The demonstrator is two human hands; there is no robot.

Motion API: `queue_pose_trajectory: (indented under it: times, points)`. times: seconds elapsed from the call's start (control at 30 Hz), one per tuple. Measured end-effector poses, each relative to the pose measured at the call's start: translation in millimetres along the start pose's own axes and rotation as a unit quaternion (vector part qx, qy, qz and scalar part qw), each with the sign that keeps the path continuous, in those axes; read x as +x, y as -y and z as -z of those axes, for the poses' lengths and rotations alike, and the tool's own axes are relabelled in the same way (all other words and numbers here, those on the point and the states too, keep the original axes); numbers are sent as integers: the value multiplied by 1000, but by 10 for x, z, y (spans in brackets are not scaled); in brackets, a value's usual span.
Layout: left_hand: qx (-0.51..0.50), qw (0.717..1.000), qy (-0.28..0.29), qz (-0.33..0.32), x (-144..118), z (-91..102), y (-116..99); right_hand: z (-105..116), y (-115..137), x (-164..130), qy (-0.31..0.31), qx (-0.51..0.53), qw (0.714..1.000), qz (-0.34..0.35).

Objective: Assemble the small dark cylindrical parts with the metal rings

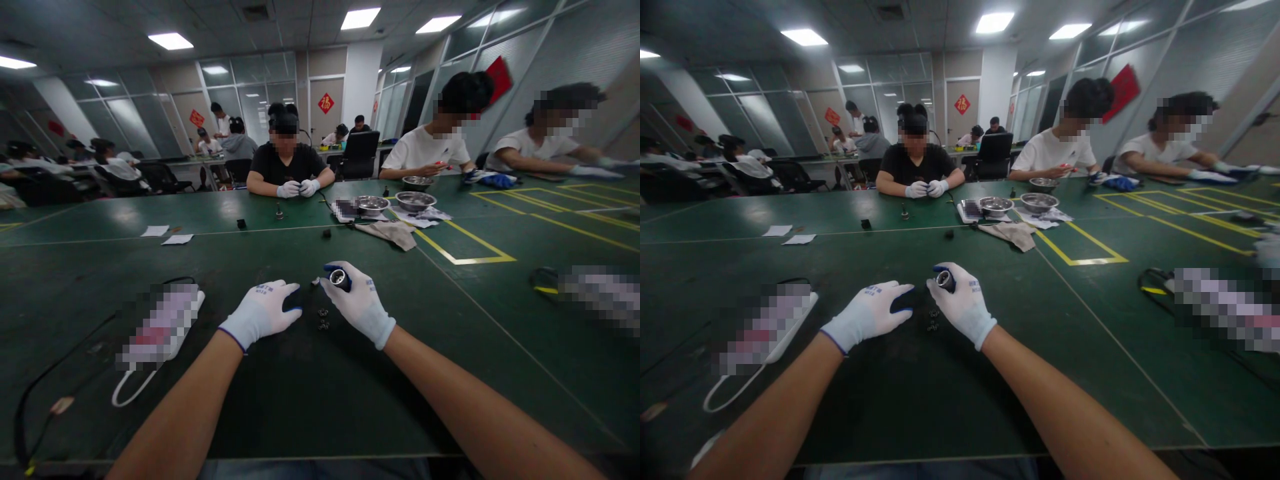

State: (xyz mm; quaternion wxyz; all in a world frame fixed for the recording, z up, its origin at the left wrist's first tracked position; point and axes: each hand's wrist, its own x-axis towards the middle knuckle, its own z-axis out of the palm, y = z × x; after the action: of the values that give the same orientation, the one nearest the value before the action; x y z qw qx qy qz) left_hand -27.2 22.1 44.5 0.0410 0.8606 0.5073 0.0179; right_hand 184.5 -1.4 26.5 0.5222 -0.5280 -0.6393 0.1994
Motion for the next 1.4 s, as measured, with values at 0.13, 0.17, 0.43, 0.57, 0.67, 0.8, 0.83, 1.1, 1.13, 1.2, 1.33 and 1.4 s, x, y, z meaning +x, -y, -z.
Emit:
queue_pose_trajectory:
  times: [0.13,0.17,0.43,0.57,0.67,0.8,0.83,1.1,1.13,1.2,1.33,1.4]
  points:
    - [-34,999,-21,-15,43,-103,-35,-11,-16,-1,3,-6,1000,14]
    - [-51,998,-31,-24,62,-125,-57,-13,-18,-3,6,-8,1000,17]
    - [-138,984,-93,-68,305,-296,-180,-23,-31,-3,5,-2,1000,20]
    - [-125,986,-104,-41,408,-319,-197,-11,-18,-2,-2,-2,1000,13]
    - [-122,988,-92,-32,465,-319,-195,3,1,-2,1,1,1000,1]
    - [-155,985,-71,-16,510,-323,-165,40,1,26,-40,29,999,-19]
    - [-161,984,-69,-12,514,-325,-157,53,-9,39,-57,40,997,-28]
    - [-118,989,-84,-2,485,-333,-186,115,-164,132,-137,83,984,-84]
    - [-116,989,-89,6,481,-335,-194,116,-170,134,-138,85,983,-86]
    - [-124,987,-96,31,478,-340,-208,115,-167,131,-138,89,983,-86]
    - [-147,982,-100,63,487,-352,-233,110,-131,120,-134,92,983,-79]
    - [-145,981,-106,69,489,-359,-239,109,-115,117,-136,94,983,-77]
